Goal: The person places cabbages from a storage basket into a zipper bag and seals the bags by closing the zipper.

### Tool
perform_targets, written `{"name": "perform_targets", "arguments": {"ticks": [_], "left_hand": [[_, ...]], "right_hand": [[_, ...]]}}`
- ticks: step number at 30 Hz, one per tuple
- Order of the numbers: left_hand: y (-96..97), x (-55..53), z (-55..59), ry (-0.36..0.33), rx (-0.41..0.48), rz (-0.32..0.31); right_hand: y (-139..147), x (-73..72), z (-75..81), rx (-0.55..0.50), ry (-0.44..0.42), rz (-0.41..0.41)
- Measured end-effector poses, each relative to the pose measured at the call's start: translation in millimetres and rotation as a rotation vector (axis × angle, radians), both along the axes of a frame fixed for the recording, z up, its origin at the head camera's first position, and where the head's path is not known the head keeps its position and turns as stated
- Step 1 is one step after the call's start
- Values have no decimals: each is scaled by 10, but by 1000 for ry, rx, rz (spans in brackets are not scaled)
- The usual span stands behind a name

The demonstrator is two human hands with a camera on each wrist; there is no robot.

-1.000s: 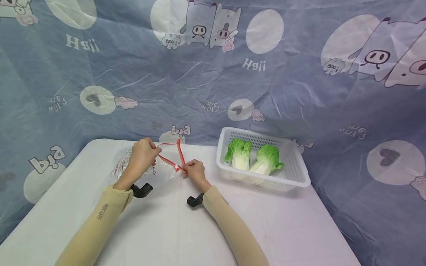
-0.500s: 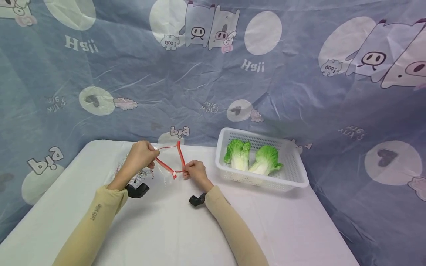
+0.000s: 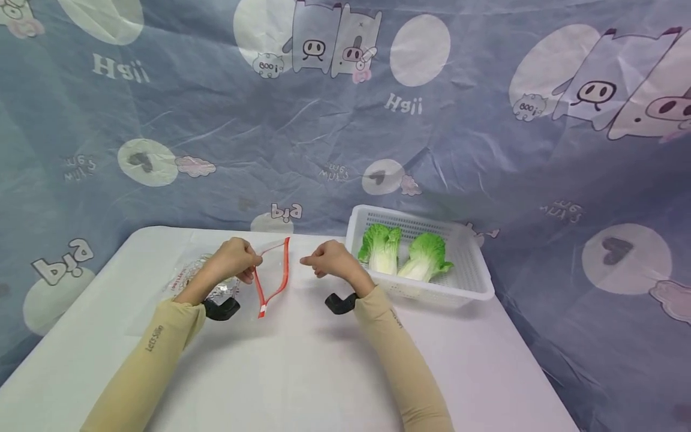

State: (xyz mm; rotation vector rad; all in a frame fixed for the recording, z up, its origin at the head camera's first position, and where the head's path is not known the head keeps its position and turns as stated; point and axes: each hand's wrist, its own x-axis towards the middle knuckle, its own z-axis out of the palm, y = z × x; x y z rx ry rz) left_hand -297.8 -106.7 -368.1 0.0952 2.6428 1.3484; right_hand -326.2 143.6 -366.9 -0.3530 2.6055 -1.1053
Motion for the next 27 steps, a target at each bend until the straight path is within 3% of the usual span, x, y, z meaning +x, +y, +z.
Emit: {"name": "perform_targets", "arguments": {"ticks": [4, 9, 14, 21, 27], "left_hand": [[-21, 16, 15, -20, -8, -14], [-30, 51, 17, -22, 0, -26], [-39, 68, 12, -33, 4, -27], [-23, 58, 11, -47, 11, -43], [16, 29, 30, -49, 28, -57]], "right_hand": [[239, 20, 328, 3, 7, -23], [635, -123, 497, 109, 36, -83], [1009, -374, 464, 248, -15, -176], [1328, -607, 336, 272, -185, -256], [1495, -743, 231, 330, -274, -312]]}}
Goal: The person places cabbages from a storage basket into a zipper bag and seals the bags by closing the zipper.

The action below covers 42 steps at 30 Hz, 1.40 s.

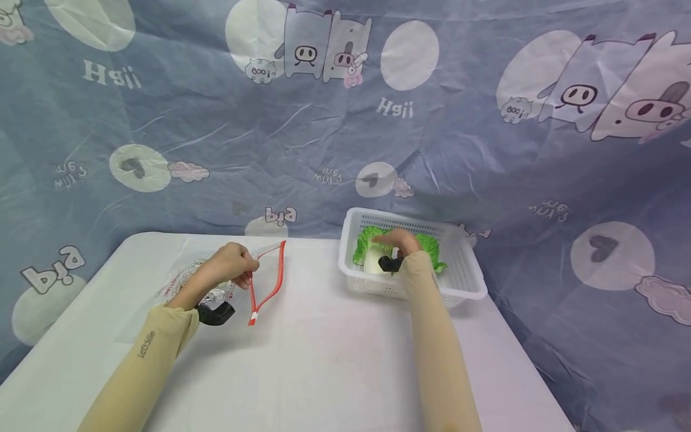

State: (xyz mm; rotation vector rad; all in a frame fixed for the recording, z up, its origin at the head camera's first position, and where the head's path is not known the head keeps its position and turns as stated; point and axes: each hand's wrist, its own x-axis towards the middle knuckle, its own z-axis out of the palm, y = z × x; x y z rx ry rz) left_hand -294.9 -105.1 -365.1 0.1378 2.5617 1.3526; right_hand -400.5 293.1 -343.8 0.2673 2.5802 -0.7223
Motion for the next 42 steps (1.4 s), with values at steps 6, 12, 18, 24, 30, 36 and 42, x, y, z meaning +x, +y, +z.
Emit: {"name": "perform_targets", "arguments": {"ticks": [6, 12, 18, 24, 30, 36, 42], "left_hand": [[24, -14, -15, -14, 16, 0], [47, -9, -49, -16, 8, 0], [63, -5, -67, -3, 10, -3], [56, -7, -73, -1, 11, 0], [50, -10, -55, -1, 15, -1], [37, 0, -39, -4, 16, -11], [22, 7, -18, -2, 25, -12]], "right_hand": [[36, -102, -128, 42, -36, -21], [31, -157, -270, -1, -9, -84], [60, -178, -335, 15, 38, -51], [40, -156, -297, 6, 10, -23], [22, -134, -263, -26, 11, -13], [-3, -81, -215, -77, 90, -55], [-38, 40, -75, -109, 217, -84]]}}
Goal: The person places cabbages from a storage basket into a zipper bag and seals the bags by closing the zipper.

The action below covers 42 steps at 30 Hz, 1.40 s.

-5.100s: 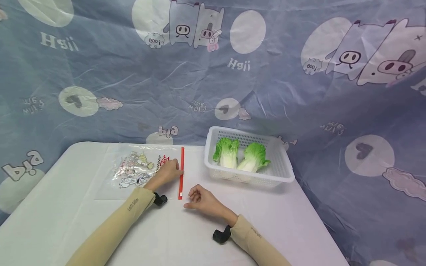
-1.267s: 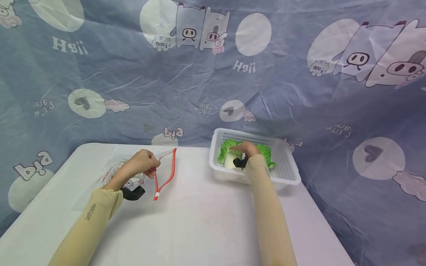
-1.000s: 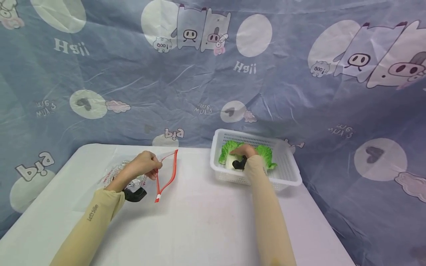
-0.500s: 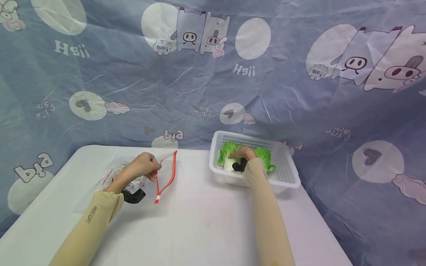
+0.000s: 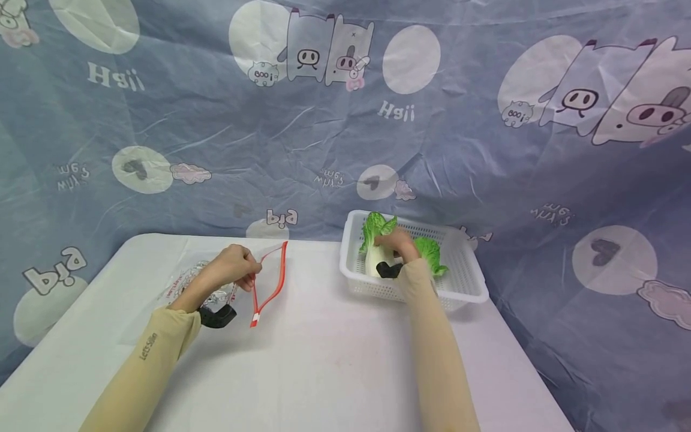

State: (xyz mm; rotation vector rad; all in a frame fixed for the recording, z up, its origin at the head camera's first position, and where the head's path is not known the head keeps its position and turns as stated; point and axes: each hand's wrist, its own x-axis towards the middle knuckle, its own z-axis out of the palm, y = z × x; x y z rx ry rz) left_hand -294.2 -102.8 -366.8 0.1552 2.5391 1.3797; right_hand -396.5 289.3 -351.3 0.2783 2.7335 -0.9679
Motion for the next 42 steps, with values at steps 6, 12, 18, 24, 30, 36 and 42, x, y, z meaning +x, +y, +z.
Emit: {"name": "perform_targets", "arguments": {"ticks": [6, 12, 18, 24, 30, 36, 42], "left_hand": [[-17, 8, 25, -12, 12, 10], [-33, -3, 33, -14, 12, 5], [-33, 3, 38, -20, 12, 7], [-34, -11, 15, -26, 35, 17], [-22, -10, 14, -23, 40, 11], [-20, 4, 27, 5, 37, 5], [-8, 19, 36, 16, 37, -8]], "right_hand": [[-102, 173, 57, 20, 256, -71], [-232, 254, 16, 10, 510, -241], [-375, 342, -12, -76, 729, -326], [-592, 502, -65, -259, 1042, -315], [-931, 677, -149, -538, 1259, -157], [-1371, 958, -197, -703, 1217, -90], [-1692, 1164, -251, -753, 1100, -80]]}}
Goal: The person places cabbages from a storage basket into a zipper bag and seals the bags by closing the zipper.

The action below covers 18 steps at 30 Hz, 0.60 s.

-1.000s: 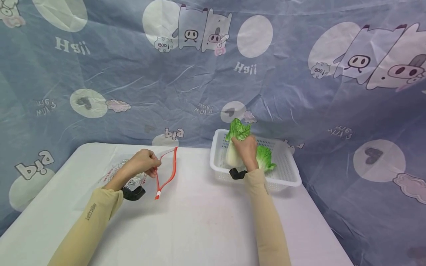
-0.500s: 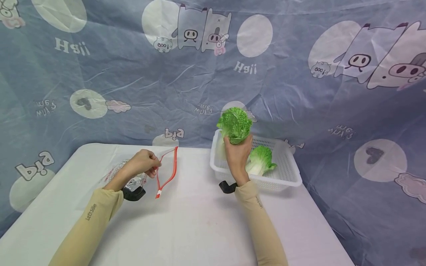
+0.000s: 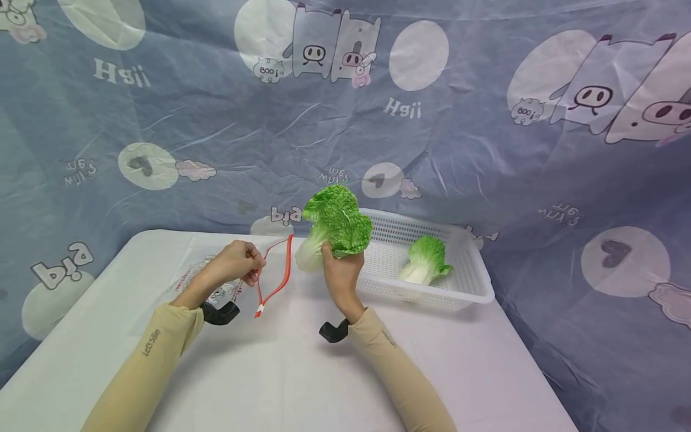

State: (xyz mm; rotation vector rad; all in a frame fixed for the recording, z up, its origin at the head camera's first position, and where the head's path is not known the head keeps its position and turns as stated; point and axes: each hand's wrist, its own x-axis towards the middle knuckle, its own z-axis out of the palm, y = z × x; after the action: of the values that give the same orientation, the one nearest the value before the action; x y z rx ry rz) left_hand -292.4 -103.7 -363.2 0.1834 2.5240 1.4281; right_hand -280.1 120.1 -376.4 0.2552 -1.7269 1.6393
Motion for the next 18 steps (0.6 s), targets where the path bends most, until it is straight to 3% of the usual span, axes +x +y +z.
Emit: {"name": "perform_targets", "arguments": {"ticks": [9, 14, 18], "left_hand": [[35, 14, 3, 53, -34, -21], [28, 40, 28, 83, -40, -12], [15, 56, 46, 116, -46, -1]], "right_hand": [[-217, -187, -447, -41, -144, 82], [-284, -183, -572, -42, -237, 103], [-294, -194, -605, -42, -265, 118]]}}
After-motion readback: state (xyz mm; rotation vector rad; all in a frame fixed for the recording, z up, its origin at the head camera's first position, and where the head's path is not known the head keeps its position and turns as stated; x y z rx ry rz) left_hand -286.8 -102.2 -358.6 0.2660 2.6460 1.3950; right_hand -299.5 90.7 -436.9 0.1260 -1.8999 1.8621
